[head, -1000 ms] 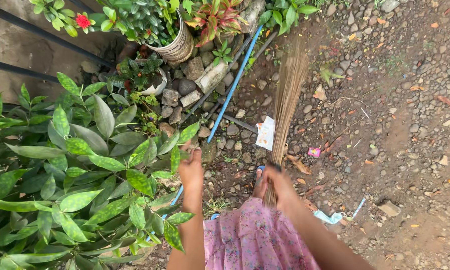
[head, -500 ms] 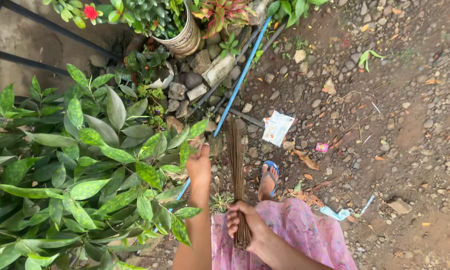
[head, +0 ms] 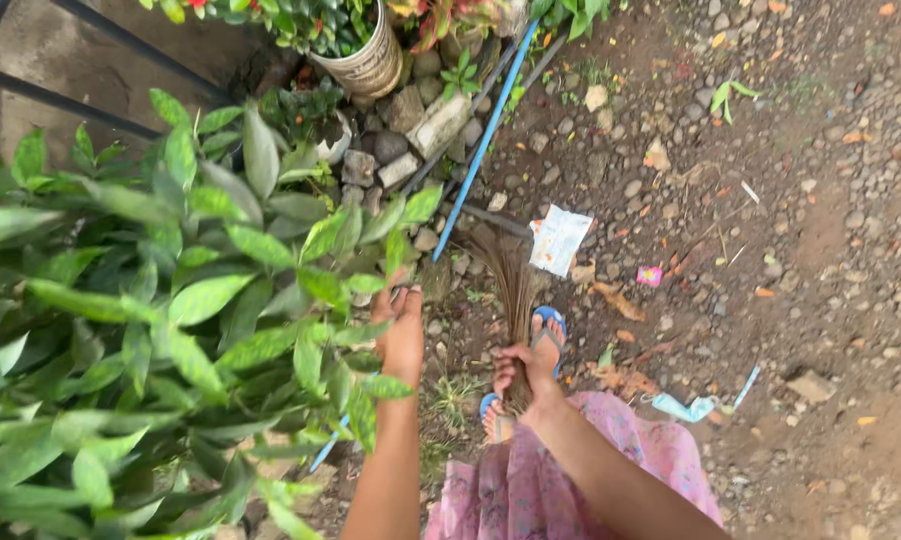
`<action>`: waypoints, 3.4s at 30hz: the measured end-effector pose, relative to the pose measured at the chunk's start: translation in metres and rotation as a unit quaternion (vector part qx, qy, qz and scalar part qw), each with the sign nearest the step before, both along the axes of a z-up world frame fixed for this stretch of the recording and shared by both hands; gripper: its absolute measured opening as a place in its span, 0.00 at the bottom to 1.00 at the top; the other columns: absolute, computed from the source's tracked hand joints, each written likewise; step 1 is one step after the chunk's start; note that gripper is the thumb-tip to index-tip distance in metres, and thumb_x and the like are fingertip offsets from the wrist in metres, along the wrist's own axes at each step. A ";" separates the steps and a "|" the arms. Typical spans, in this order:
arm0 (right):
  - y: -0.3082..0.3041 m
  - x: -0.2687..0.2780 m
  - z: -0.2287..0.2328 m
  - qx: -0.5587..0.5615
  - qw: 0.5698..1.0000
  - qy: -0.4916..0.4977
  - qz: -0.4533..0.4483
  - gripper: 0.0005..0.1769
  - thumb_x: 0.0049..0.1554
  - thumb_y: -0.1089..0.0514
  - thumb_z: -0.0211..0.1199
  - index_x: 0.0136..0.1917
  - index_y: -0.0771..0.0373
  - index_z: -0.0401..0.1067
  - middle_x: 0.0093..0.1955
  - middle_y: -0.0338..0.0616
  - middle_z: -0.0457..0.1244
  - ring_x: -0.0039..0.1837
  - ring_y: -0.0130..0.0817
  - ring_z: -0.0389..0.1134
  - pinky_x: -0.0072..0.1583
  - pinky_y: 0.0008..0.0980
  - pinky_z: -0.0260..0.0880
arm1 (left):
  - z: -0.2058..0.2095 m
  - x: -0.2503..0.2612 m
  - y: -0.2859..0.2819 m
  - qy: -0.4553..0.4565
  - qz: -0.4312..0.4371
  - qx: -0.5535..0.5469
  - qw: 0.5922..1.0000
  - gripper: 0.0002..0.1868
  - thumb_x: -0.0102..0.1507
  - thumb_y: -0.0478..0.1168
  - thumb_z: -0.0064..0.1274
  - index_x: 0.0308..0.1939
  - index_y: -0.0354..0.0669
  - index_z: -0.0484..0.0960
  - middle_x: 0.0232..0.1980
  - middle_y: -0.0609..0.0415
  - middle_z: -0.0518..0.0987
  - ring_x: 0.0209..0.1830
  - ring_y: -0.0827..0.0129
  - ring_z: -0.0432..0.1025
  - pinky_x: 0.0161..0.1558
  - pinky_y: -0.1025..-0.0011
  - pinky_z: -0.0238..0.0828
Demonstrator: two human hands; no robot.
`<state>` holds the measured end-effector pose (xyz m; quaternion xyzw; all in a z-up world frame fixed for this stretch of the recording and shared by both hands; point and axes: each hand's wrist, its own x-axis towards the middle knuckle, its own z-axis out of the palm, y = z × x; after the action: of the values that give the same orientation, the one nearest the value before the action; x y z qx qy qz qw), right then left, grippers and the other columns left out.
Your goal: The person sweeps debris and trash across a rocky ground surface using a short hand broom, eventually gathering the broom bundle together.
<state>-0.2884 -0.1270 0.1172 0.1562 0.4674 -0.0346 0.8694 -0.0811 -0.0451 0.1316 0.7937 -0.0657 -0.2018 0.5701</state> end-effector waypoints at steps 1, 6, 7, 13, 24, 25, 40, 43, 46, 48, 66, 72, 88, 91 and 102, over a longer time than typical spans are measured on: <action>0.022 -0.007 0.005 0.015 1.000 0.008 0.013 0.05 0.56 0.61 0.61 0.39 0.63 0.69 0.30 0.31 0.58 0.28 0.20 0.59 0.29 0.21 0.65 | 0.003 -0.003 0.009 0.001 -0.004 -0.009 1.000 0.25 0.62 0.37 0.57 0.64 0.40 0.75 0.63 0.50 0.74 0.62 0.60 0.73 0.60 0.66 0.70; 0.131 -0.068 0.031 0.059 0.991 0.009 0.116 0.08 0.53 0.59 0.63 0.34 0.57 0.66 0.27 0.32 0.58 0.26 0.23 0.58 0.29 0.26 0.62 | -0.028 -0.028 0.053 0.030 -0.001 0.065 0.997 0.24 0.66 0.39 0.56 0.66 0.44 0.73 0.58 0.47 0.77 0.60 0.65 0.74 0.61 0.68 0.67; 0.133 -0.078 0.019 0.090 0.987 -0.017 0.131 0.08 0.54 0.60 0.64 0.35 0.57 0.67 0.27 0.31 0.58 0.27 0.22 0.58 0.29 0.24 0.62 | -0.039 -0.030 0.060 -0.069 -0.042 0.011 0.997 0.17 0.68 0.37 0.57 0.61 0.44 0.76 0.57 0.49 0.79 0.61 0.65 0.74 0.64 0.68 0.70; 0.122 -0.136 -0.028 -0.055 0.983 0.119 0.125 0.05 0.57 0.61 0.60 0.40 0.60 0.66 0.31 0.37 0.59 0.29 0.22 0.57 0.32 0.23 0.62 | -0.029 -0.065 0.105 0.021 -0.018 -0.003 1.000 0.29 0.64 0.37 0.57 0.67 0.36 0.67 0.66 0.45 0.74 0.64 0.62 0.73 0.62 0.66 0.69; 0.092 -0.198 -0.053 -0.180 0.952 0.112 0.219 0.08 0.52 0.68 0.62 0.34 0.61 0.67 0.28 0.38 0.60 0.27 0.24 0.57 0.29 0.23 0.57 | -0.007 -0.121 0.121 0.030 -0.034 0.047 0.998 0.24 0.63 0.36 0.57 0.63 0.45 0.76 0.67 0.43 0.68 0.63 0.55 0.75 0.58 0.65 0.74; 0.067 -0.199 -0.055 -0.137 0.969 0.093 0.183 0.08 0.52 0.64 0.62 0.35 0.59 0.65 0.28 0.36 0.59 0.27 0.25 0.57 0.29 0.25 0.58 | -0.010 -0.123 0.121 0.029 -0.036 0.050 0.998 0.24 0.63 0.36 0.57 0.64 0.44 0.76 0.67 0.43 0.69 0.63 0.54 0.75 0.59 0.65 0.74; 0.048 -0.186 -0.102 -0.200 0.973 0.017 0.114 0.07 0.55 0.63 0.62 0.46 0.62 0.65 0.34 0.37 0.59 0.31 0.24 0.58 0.31 0.25 0.62 | -0.036 -0.191 0.107 0.013 -0.032 0.052 0.998 0.23 0.63 0.36 0.57 0.63 0.46 0.77 0.75 0.41 0.64 0.65 0.53 0.74 0.61 0.64 0.73; 0.081 -0.195 -0.083 -0.224 0.964 0.116 0.090 0.06 0.55 0.61 0.60 0.40 0.60 0.63 0.31 0.38 0.58 0.30 0.28 0.58 0.31 0.31 0.64 | -0.034 -0.207 0.104 0.012 -0.033 0.055 0.998 0.23 0.63 0.37 0.56 0.63 0.46 0.77 0.75 0.40 0.63 0.64 0.53 0.74 0.60 0.64 0.74; 0.093 -0.216 -0.046 -0.186 0.973 0.081 0.111 0.01 0.54 0.61 0.59 0.40 0.56 0.69 0.29 0.36 0.58 0.28 0.26 0.59 0.30 0.29 0.62 | -0.032 -0.229 0.104 0.026 -0.036 0.095 0.995 0.22 0.63 0.38 0.57 0.62 0.47 0.77 0.75 0.40 0.61 0.63 0.54 0.75 0.58 0.64 0.74; 0.082 -0.229 -0.050 -0.187 0.971 0.032 0.148 0.02 0.55 0.61 0.59 0.41 0.56 0.70 0.29 0.35 0.60 0.29 0.25 0.60 0.30 0.26 0.62 | -0.036 -0.241 0.104 0.030 -0.032 0.093 0.995 0.22 0.63 0.39 0.58 0.62 0.46 0.77 0.75 0.40 0.62 0.62 0.54 0.75 0.57 0.64 0.75; 0.103 -0.343 -0.024 -0.027 0.973 -0.031 0.228 0.11 0.55 0.68 0.63 0.52 0.68 0.68 0.34 0.42 0.62 0.29 0.22 0.59 0.27 0.19 0.59 | -0.055 -0.290 0.114 0.043 0.008 0.034 0.998 0.24 0.62 0.35 0.58 0.63 0.44 0.77 0.77 0.37 0.58 0.66 0.51 0.72 0.60 0.64 0.74; 0.090 -0.378 -0.044 -0.222 0.954 0.077 0.189 0.07 0.56 0.64 0.61 0.45 0.63 0.63 0.33 0.39 0.60 0.31 0.25 0.61 0.30 0.26 0.64 | -0.050 -0.301 0.121 0.035 0.021 0.016 0.999 0.23 0.63 0.35 0.57 0.63 0.44 0.77 0.76 0.40 0.59 0.63 0.56 0.74 0.59 0.66 0.73; 0.161 -0.375 -0.063 -0.192 0.941 -0.011 0.278 0.10 0.55 0.57 0.60 0.34 0.60 0.66 0.26 0.41 0.59 0.24 0.31 0.61 0.27 0.29 0.66 | -0.043 -0.336 0.137 -0.036 0.065 0.037 0.997 0.22 0.63 0.33 0.55 0.62 0.44 0.77 0.73 0.41 0.62 0.60 0.62 0.75 0.58 0.69 0.71; 0.178 -0.402 -0.016 -0.107 0.954 0.042 0.275 0.07 0.57 0.57 0.62 0.39 0.59 0.67 0.31 0.36 0.60 0.29 0.26 0.60 0.28 0.27 0.62 | -0.039 -0.355 0.141 0.016 0.076 0.048 0.996 0.23 0.63 0.33 0.54 0.63 0.45 0.77 0.68 0.41 0.68 0.54 0.62 0.76 0.53 0.67 0.72; 0.012 -0.467 -0.027 -0.314 0.901 0.190 0.232 0.19 0.52 0.67 0.61 0.55 0.56 0.62 0.33 0.39 0.60 0.29 0.27 0.60 0.29 0.28 0.64 | -0.059 -0.386 0.120 0.037 0.018 0.023 0.999 0.23 0.62 0.33 0.55 0.62 0.41 0.76 0.71 0.46 0.65 0.54 0.64 0.75 0.54 0.70 0.74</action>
<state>-0.7549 -0.1153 0.0899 -0.2479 0.6115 -0.0059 0.7514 -0.4674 0.0751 0.0722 0.7996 -0.0259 -0.2227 0.5572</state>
